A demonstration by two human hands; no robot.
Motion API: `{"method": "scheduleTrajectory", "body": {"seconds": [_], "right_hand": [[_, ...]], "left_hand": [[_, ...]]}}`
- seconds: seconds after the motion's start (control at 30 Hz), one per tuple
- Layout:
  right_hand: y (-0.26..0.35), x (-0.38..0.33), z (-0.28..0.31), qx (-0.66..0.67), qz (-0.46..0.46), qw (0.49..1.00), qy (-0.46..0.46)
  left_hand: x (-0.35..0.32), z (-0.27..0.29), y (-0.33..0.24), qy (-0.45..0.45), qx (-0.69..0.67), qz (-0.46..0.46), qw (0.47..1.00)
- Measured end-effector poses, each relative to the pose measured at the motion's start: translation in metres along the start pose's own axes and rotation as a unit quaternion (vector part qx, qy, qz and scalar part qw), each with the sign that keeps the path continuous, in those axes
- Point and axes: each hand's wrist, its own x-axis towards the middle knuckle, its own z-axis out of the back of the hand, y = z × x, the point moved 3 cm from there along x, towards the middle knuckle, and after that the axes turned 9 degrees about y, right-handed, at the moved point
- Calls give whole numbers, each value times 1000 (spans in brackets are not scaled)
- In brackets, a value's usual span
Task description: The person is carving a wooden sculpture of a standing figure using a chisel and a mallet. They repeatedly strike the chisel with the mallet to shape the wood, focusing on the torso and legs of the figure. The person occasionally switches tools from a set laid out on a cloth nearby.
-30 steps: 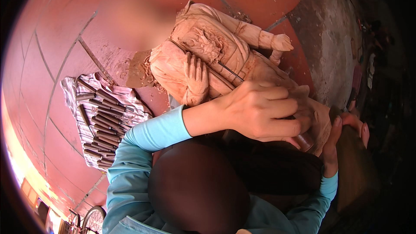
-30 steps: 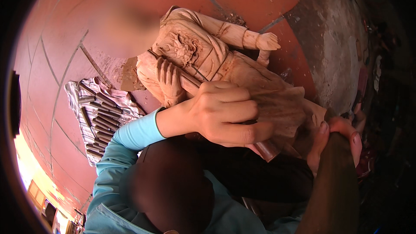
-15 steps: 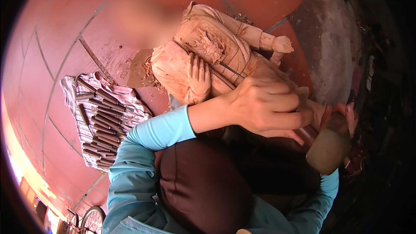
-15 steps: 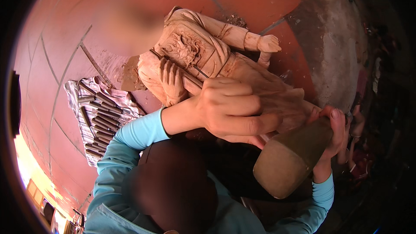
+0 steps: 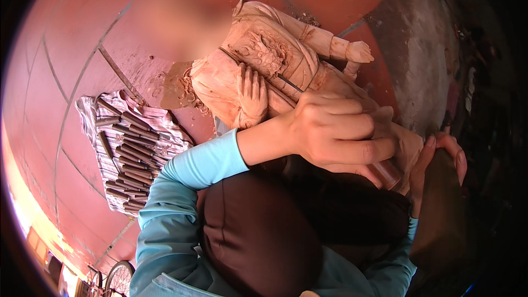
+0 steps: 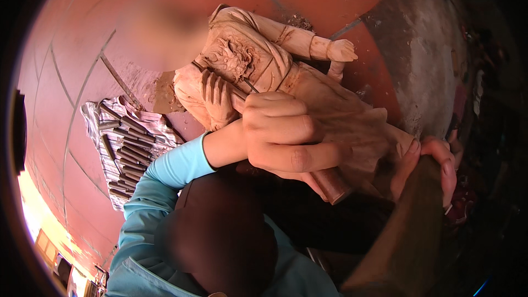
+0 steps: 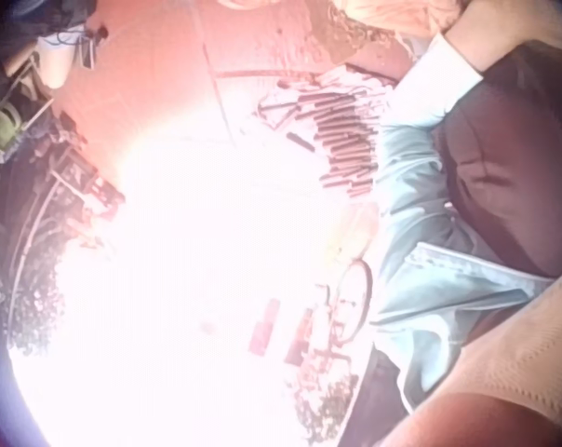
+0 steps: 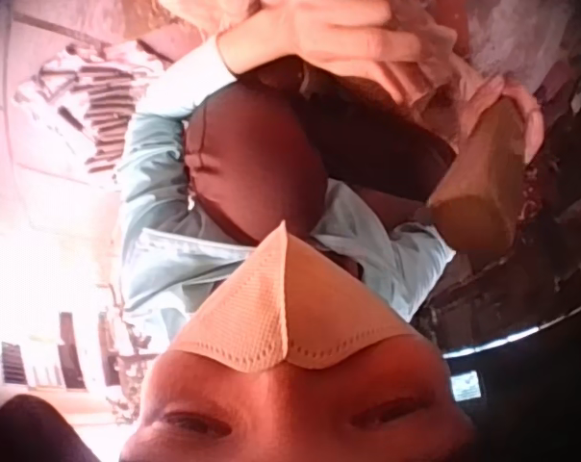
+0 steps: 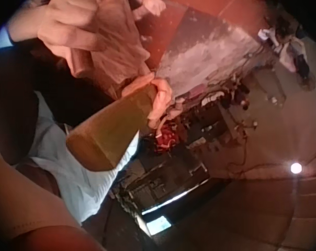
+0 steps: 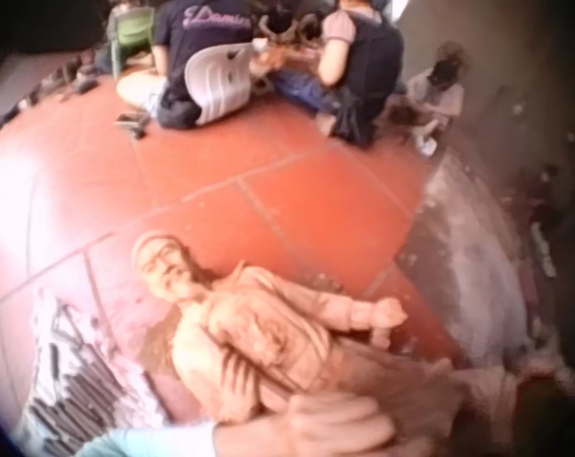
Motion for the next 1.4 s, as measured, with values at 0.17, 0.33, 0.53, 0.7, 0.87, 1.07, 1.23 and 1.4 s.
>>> {"method": "scheduleTrajectory", "body": {"seconds": [0.17,0.33,0.53,0.7,0.87,1.07,1.23,1.4], "right_hand": [[-6,-7,3,-62,-29,998,10],[-10,-7,-1,-47,27,999,8],[-2,-6,1,-68,-30,997,38],[2,-2,6,-70,-35,996,51],[3,-3,7,-137,-54,982,120],[-3,-8,9,62,-19,997,41],[-4,-4,-4,-2,96,995,-41],[3,4,1,-12,67,998,1]], "left_hand": [[4,1,2,-20,5,16,1000],[1,-1,-2,37,34,8,999],[-1,-19,-19,43,77,-57,994],[0,-19,-7,-4,88,-22,996],[-3,-16,-4,3,89,-35,995],[-12,-5,-4,-23,64,-107,992],[-12,1,0,-48,33,-125,990],[-9,-3,2,-91,101,-71,988]]}}
